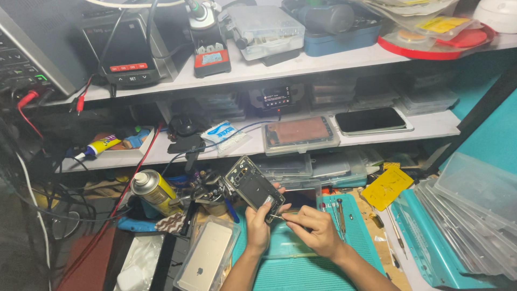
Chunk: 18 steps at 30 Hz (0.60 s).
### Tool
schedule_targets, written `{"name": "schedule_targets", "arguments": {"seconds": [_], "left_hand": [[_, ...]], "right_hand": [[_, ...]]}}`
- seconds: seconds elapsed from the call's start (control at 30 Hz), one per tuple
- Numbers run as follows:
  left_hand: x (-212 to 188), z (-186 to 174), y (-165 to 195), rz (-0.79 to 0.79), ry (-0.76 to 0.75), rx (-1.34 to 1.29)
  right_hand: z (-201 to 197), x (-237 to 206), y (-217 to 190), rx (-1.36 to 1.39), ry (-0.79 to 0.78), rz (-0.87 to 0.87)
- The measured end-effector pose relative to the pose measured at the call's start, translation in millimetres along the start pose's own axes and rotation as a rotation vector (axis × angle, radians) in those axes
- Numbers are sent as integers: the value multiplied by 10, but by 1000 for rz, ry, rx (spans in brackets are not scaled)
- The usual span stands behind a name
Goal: The person repairs a smartphone at an electronics workbench. They hold the opened phone chassis, use a screwdriver to remove and tighten small screws, manipulate internal components with tweezers, briefly open a plastic storage box to retrieve parts, and reassemble the phone by aligning the back cover and pressing it into place.
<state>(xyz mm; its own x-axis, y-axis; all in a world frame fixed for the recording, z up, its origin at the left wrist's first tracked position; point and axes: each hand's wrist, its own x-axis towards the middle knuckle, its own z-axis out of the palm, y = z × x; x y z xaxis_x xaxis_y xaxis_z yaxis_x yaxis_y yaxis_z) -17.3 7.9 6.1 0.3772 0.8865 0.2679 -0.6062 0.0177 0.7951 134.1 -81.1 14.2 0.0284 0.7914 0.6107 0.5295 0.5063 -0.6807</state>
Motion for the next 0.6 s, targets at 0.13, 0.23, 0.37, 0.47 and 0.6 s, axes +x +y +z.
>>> {"name": "schedule_targets", "arguments": {"seconds": [0.13,0.23,0.37,0.47,0.6], "left_hand": [[-4,-17,47,23,-12,-24],[-13,-28,82,42,-17,-50],[-18,-10,118,30,-28,-52],[-26,-1,142,19,-46,-52],[-7,4,147,12,-48,-61]], "right_hand": [[-6,2,8,-2,17,5],[-6,0,-4,-48,16,-20],[-9,8,-48,-122,42,-84],[-8,19,-75,-149,73,-81],[10,17,-86,-138,59,-68]]}}
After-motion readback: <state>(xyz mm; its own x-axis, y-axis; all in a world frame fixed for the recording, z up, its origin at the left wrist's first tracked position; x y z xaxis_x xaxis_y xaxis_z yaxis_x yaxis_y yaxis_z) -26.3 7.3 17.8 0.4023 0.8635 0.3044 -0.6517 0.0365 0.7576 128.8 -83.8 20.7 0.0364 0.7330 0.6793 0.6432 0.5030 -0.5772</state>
